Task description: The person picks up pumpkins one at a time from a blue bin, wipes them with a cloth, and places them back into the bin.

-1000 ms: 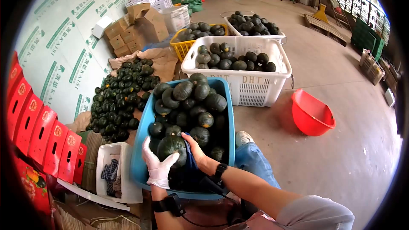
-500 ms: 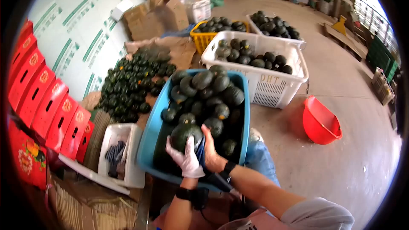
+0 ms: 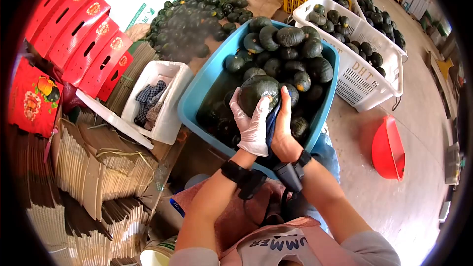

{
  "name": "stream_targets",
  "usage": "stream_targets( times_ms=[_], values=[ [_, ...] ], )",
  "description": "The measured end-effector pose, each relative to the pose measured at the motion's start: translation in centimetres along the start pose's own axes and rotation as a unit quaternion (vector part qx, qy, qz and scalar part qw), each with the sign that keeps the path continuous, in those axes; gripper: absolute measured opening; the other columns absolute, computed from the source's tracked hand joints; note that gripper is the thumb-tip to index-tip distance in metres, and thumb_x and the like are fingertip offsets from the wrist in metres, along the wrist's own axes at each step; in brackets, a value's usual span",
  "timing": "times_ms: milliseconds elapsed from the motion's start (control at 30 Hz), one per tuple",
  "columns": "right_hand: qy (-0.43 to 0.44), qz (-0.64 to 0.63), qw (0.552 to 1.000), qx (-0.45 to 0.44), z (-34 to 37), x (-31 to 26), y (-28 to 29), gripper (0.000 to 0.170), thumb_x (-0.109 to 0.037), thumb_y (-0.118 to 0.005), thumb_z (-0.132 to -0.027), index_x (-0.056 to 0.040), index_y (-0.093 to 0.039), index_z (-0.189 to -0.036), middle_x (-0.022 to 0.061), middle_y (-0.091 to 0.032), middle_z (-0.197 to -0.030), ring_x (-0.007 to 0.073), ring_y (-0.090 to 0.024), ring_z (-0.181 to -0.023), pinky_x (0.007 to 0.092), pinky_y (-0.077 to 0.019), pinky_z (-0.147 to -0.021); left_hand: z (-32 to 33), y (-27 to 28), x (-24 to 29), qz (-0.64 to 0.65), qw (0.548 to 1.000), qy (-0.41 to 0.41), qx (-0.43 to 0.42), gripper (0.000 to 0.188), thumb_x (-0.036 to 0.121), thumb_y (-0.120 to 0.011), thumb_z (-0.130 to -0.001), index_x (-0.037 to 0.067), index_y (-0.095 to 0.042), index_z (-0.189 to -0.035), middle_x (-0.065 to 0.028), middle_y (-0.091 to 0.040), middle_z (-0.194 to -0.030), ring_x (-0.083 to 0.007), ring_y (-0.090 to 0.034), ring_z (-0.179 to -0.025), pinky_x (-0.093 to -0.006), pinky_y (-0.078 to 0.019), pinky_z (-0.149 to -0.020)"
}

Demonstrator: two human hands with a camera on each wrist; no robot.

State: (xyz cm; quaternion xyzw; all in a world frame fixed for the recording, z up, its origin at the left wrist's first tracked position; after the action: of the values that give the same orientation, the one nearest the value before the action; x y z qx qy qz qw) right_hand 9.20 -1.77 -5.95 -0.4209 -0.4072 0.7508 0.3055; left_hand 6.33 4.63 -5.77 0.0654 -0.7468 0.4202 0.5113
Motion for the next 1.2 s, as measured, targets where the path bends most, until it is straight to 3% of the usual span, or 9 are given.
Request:
stream_targets(
  times_ms=[333,433,633,800,867,933,1067,1167,1200],
  values=[
    [-0.035,0.144,0.987,0.056,-0.9,-2.0,1.3,0.043,-0.043,-0.054,-0.092,-0.0028,-0.066,-0.100,0.0086,-0.069,-0.097,0.0227,-0.065,-0.086,0.0323,-0.0514,-0.083,-1.5,0.2,1.3,0.211,0.953,0.147,-0.162,0.050,0.019,-0.062,-0.087,0.001,-0.049,-0.132,-0.0099,-0.057,-0.123,-0.0187,-0.056,-0.111,-0.0332,-0.0439,-0.099],
    [0.199,0.644,0.737,0.040,-0.2,-3.1,1.5,0.046,-0.034,-0.042,-0.099,0.0030,-0.054,-0.124,0.0201,-0.059,-0.117,0.0284,-0.053,-0.111,0.0363,-0.0395,-0.098,-1.4,-0.5,2.8,0.106,0.982,0.087,-0.133,0.048,0.010,-0.065,-0.085,0.003,-0.052,-0.130,-0.0072,-0.059,-0.118,-0.0157,-0.058,-0.105,-0.0304,-0.0467,-0.094],
    [0.488,0.675,0.553,0.002,4.3,0.4,-1.1,0.047,-0.034,-0.040,-0.099,0.0120,-0.052,-0.103,0.0409,-0.044,-0.118,0.0514,-0.039,-0.116,0.0532,-0.0298,-0.102,-2.7,1.1,-0.1,0.022,0.988,0.110,-0.109,0.027,0.019,-0.060,-0.096,0.005,-0.059,-0.119,0.0011,-0.060,-0.103,-0.0086,-0.054,-0.092,-0.0232,-0.0465,-0.084],
    [0.270,0.601,0.752,-0.003,-1.5,-2.8,-0.6,0.042,-0.037,-0.045,-0.096,0.0019,-0.061,-0.098,0.0336,-0.059,-0.099,0.0480,-0.054,-0.103,0.0493,-0.0437,-0.087,-1.9,0.3,1.4,-0.054,0.963,0.099,-0.243,0.031,0.018,-0.059,-0.095,0.001,-0.059,-0.121,-0.0034,-0.061,-0.114,-0.0108,-0.056,-0.104,-0.0249,-0.0441,-0.093],
    [0.384,0.640,0.660,-0.082,-4.3,-4.1,0.1,0.034,-0.032,-0.052,-0.093,-0.0014,-0.065,-0.088,0.0271,-0.065,-0.089,0.0389,-0.064,-0.084,0.0416,-0.0498,-0.074,-1.6,0.7,1.0,-0.033,0.956,0.128,-0.261,0.031,0.015,-0.059,-0.094,0.000,-0.058,-0.121,-0.0044,-0.060,-0.116,-0.0114,-0.055,-0.106,-0.0249,-0.0427,-0.096],
    [-0.073,0.317,0.946,0.006,-7.4,-3.3,2.5,0.033,-0.031,-0.057,-0.091,0.0002,-0.066,-0.086,0.0169,-0.069,-0.085,0.0280,-0.066,-0.074,0.0365,-0.0510,-0.068,-1.2,0.1,1.4,-0.001,0.945,0.163,-0.285,0.031,0.017,-0.058,-0.094,-0.001,-0.058,-0.120,-0.0046,-0.060,-0.117,-0.0120,-0.055,-0.108,-0.0256,-0.0416,-0.097],
    [-0.082,0.318,0.945,0.005,-8.0,-3.2,2.6,0.032,-0.028,-0.056,-0.091,0.0008,-0.067,-0.095,0.0167,-0.069,-0.089,0.0267,-0.066,-0.079,0.0391,-0.0521,-0.072,-1.3,-0.1,0.7,0.051,0.942,0.134,-0.302,0.036,0.028,-0.052,-0.098,-0.001,-0.058,-0.119,-0.0038,-0.060,-0.114,-0.0117,-0.054,-0.106,-0.0260,-0.0412,-0.095],
    [0.275,0.724,0.629,-0.060,-4.4,-2.3,0.6,0.041,-0.038,-0.048,-0.093,-0.0061,-0.060,-0.116,0.0278,-0.062,-0.102,0.0430,-0.060,-0.099,0.0444,-0.0458,-0.091,-2.4,1.7,-1.1,-0.073,0.980,0.151,-0.111,0.046,0.042,-0.048,-0.100,0.002,-0.060,-0.116,-0.0037,-0.061,-0.111,-0.0104,-0.053,-0.102,-0.0262,-0.0422,-0.091],
    [0.185,0.701,0.687,0.041,-3.2,-0.6,1.6,0.048,-0.042,-0.048,-0.093,-0.0028,-0.056,-0.119,0.0301,-0.057,-0.113,0.0465,-0.054,-0.107,0.0485,-0.0416,-0.095,-2.8,2.0,-1.2,-0.151,0.983,0.077,-0.064,0.043,0.045,-0.048,-0.099,0.004,-0.061,-0.102,0.0002,-0.059,-0.095,-0.0088,-0.052,-0.089,-0.0263,-0.0438,-0.081]
  ],
)
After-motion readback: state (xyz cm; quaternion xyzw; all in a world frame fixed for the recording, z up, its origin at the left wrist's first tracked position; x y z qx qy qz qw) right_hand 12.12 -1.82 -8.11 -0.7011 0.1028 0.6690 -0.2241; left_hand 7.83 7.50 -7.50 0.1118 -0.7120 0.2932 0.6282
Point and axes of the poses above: each hand's wrist, its own z-axis away from the middle knuckle, its own y-axis out of the back of the hand, x = y × z, the point moved 5 cm from there along -z, towards the middle knuckle
